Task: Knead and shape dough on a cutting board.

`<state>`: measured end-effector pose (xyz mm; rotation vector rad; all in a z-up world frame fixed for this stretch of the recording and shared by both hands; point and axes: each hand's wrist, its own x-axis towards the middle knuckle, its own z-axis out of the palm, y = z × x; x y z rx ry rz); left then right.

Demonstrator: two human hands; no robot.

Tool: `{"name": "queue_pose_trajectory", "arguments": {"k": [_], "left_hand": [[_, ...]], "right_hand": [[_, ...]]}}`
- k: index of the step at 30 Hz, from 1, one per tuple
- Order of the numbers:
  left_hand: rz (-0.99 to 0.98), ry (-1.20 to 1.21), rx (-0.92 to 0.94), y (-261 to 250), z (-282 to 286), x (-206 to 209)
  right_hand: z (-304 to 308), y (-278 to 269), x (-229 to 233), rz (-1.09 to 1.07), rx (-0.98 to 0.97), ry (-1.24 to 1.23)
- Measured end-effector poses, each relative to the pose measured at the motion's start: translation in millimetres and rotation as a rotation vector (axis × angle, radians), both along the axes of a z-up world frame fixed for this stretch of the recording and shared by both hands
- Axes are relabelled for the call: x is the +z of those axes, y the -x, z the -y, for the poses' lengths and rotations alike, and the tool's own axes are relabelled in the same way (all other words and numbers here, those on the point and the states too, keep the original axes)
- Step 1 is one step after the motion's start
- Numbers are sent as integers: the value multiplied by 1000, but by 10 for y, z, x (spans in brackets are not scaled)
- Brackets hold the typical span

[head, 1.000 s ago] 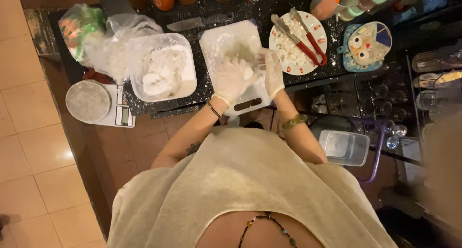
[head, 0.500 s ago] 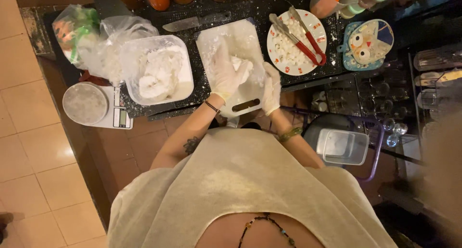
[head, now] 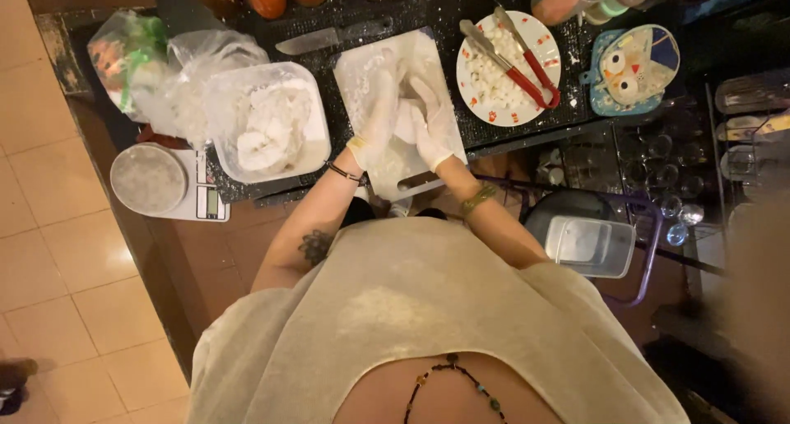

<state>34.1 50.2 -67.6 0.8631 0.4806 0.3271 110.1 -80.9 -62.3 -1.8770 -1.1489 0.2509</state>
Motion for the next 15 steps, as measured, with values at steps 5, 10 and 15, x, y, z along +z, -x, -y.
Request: {"name": "queue_pose_trajectory", "arguments": {"k": [5, 10, 15], "left_hand": [[234, 264, 249, 161, 95, 267], [59, -160, 391, 469, 374, 85], [-445, -1104, 414, 946, 635, 198]], "right_hand": [[51, 120, 189, 223, 126, -45], [279, 186, 141, 470, 161, 87], [186, 245, 237, 492, 72, 227]]}}
